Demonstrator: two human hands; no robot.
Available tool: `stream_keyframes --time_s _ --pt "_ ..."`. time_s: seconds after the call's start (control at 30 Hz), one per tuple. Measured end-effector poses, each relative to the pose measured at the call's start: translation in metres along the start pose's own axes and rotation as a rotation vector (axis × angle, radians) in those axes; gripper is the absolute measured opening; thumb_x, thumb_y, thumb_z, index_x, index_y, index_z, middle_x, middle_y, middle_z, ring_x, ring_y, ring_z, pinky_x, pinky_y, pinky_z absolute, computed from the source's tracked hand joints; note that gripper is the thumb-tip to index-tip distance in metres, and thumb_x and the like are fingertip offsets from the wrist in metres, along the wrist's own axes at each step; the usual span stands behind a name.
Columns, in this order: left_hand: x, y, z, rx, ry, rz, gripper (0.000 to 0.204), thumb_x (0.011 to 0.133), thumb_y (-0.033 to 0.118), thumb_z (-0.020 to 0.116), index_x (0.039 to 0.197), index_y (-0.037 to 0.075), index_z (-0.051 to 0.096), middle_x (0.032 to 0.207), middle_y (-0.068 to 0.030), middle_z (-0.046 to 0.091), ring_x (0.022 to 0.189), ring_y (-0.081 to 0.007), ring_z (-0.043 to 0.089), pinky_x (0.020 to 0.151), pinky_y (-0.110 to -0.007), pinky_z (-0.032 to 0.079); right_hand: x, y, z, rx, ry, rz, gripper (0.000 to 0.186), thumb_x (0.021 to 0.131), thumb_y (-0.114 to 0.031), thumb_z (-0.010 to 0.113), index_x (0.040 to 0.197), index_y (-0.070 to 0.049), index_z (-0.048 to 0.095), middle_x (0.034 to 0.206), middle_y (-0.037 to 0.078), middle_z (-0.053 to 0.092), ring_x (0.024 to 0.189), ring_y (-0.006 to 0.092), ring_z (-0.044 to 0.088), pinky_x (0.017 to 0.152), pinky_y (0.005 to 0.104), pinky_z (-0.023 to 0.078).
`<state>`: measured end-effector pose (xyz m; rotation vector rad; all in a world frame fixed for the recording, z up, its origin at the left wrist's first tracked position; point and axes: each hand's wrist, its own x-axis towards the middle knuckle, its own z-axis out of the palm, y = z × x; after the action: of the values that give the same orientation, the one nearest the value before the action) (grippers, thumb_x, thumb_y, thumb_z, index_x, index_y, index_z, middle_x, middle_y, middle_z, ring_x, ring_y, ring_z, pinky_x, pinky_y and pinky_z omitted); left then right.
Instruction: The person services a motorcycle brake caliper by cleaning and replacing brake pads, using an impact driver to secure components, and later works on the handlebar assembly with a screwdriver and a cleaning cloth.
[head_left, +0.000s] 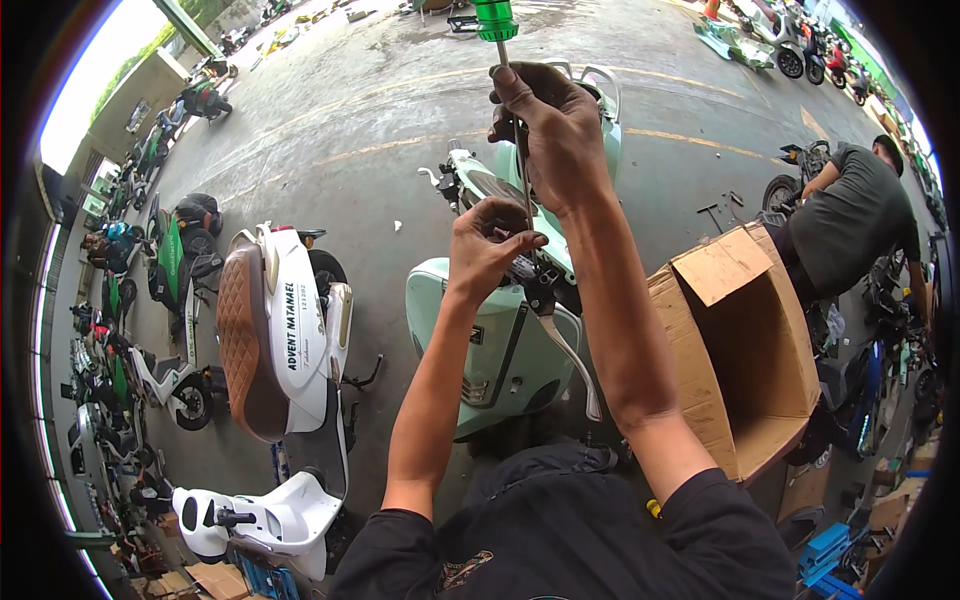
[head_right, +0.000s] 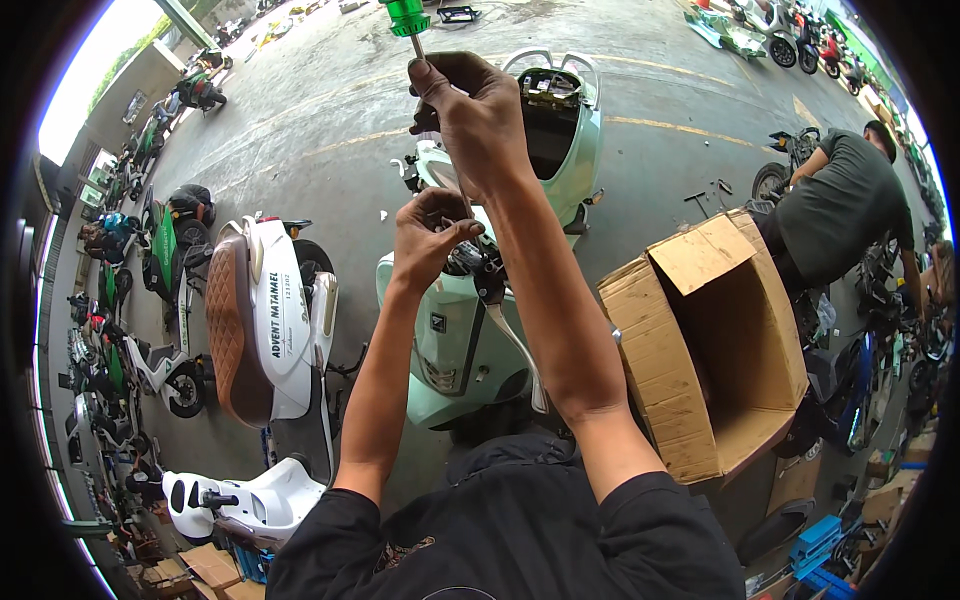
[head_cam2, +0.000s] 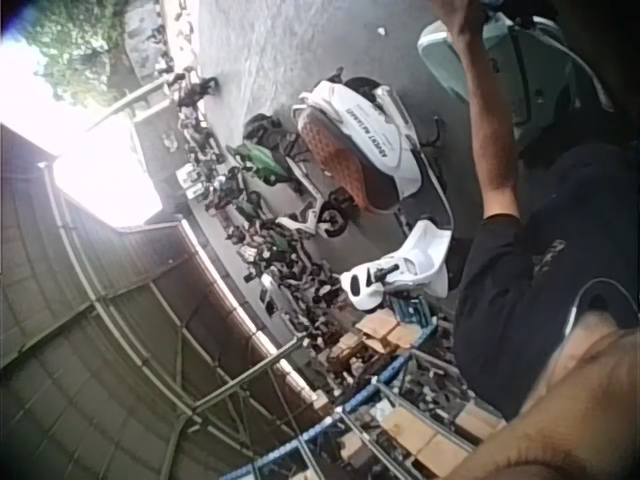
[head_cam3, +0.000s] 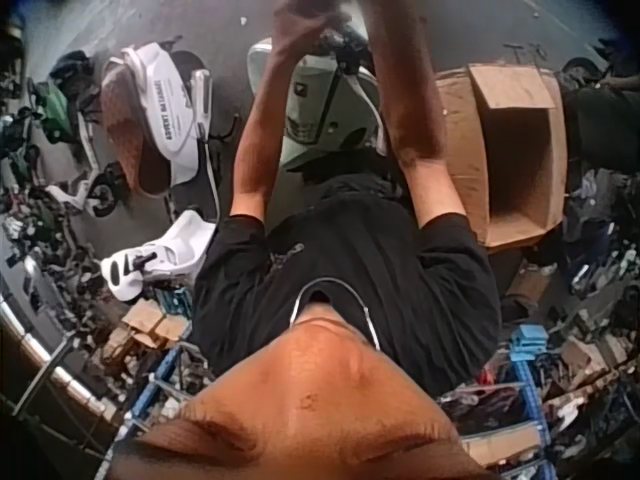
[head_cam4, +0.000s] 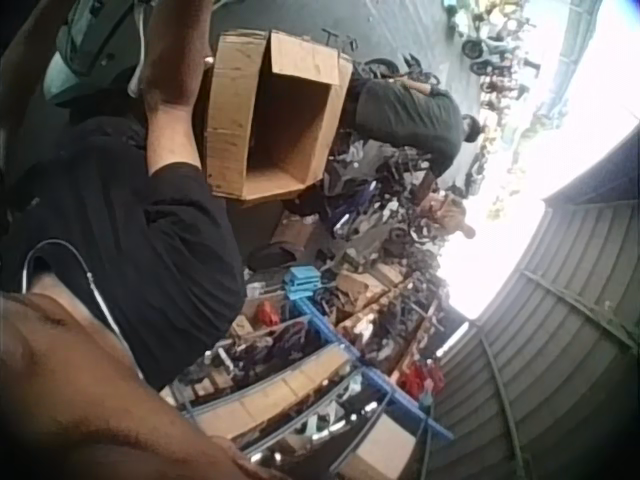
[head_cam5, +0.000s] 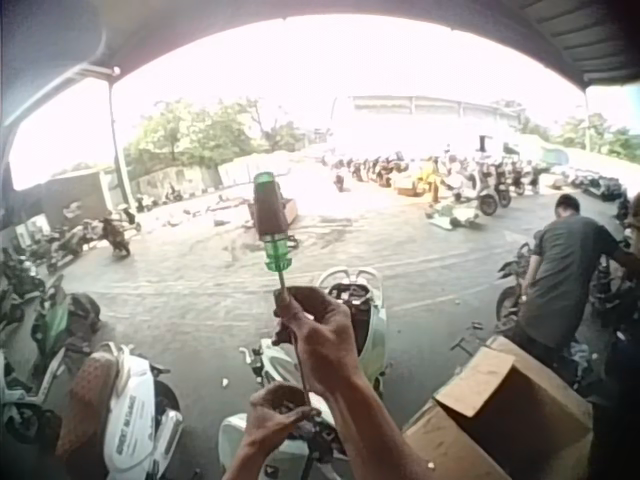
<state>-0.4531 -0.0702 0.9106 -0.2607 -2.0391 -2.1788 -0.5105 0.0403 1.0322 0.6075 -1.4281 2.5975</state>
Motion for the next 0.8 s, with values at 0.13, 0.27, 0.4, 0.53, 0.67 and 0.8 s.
stream_keyframes --time_s 0.13,0.27,0.4,0.53,0.67,0.8 --pt "-0.013 -0.001 -0.005 0.139 -0.097 -0.042 0.020 0.080 0.008 0.076 0.097 0.000 0.069 0.083 -0.0022 0.069 0.074 -0.0066 0.061 0.067 -0.022 0.050 0.001 -0.002 -0.003 0.174 0.034 0.073 0.029 0.091 -0.023 0.068 0.106 0.000 0.060 0.080 0.008 0.066 0.063 0.0095 0.056 0.056 0.0236 0.046" --pt "-0.018 -0.004 -0.007 0.151 -0.092 -0.117 0.020 0.079 0.008 0.077 0.096 0.000 0.070 0.085 -0.0018 0.069 0.075 -0.0072 0.060 0.068 -0.023 0.049 0.000 -0.001 -0.001 0.039 0.038 -0.028 0.027 0.094 -0.023 0.063 0.109 0.000 0.057 0.081 0.009 0.066 0.059 0.0083 0.053 0.054 0.0232 0.044" --pt "-0.017 -0.008 -0.010 0.570 -0.156 0.172 0.021 0.075 0.012 0.080 0.090 0.001 0.071 0.087 -0.0034 0.067 0.084 -0.0147 0.060 0.077 -0.029 0.048 0.001 -0.003 -0.001 0.067 0.038 0.068 0.029 0.100 -0.027 0.052 0.101 -0.001 0.064 0.066 -0.003 0.050 0.054 0.0026 0.042 0.048 0.0197 0.035" --pt "-0.016 -0.009 -0.011 0.632 -0.156 0.148 0.021 0.071 0.015 0.081 0.085 0.002 0.071 0.088 -0.0062 0.065 0.093 -0.0215 0.058 0.084 -0.034 0.045 0.004 -0.011 0.002 0.186 -0.072 0.093 0.031 0.100 -0.028 0.052 0.107 0.001 0.062 0.068 -0.001 0.047 0.056 0.0054 0.039 0.049 0.0209 0.033" --pt "-0.016 -0.007 -0.010 0.686 -0.153 0.144 0.022 0.070 0.016 0.082 0.083 0.002 0.072 0.087 -0.0065 0.066 0.093 -0.0223 0.058 0.085 -0.036 0.045 0.012 -0.022 0.008 0.181 0.001 -0.017 0.029 0.101 -0.025 0.051 0.107 0.001 0.061 0.065 -0.002 0.044 0.055 0.0054 0.035 0.047 0.0218 0.029" --pt "-0.018 -0.008 -0.009 0.682 -0.125 0.190 0.018 0.074 0.013 0.079 0.086 0.001 0.072 0.084 -0.0063 0.068 0.084 -0.0188 0.062 0.078 -0.033 0.048 0.022 -0.032 0.007 0.211 -0.019 -0.007 0.033 0.097 -0.029 0.056 0.117 -0.003 0.054 0.076 0.001 0.049 0.060 0.0084 0.044 0.053 0.0239 0.039"
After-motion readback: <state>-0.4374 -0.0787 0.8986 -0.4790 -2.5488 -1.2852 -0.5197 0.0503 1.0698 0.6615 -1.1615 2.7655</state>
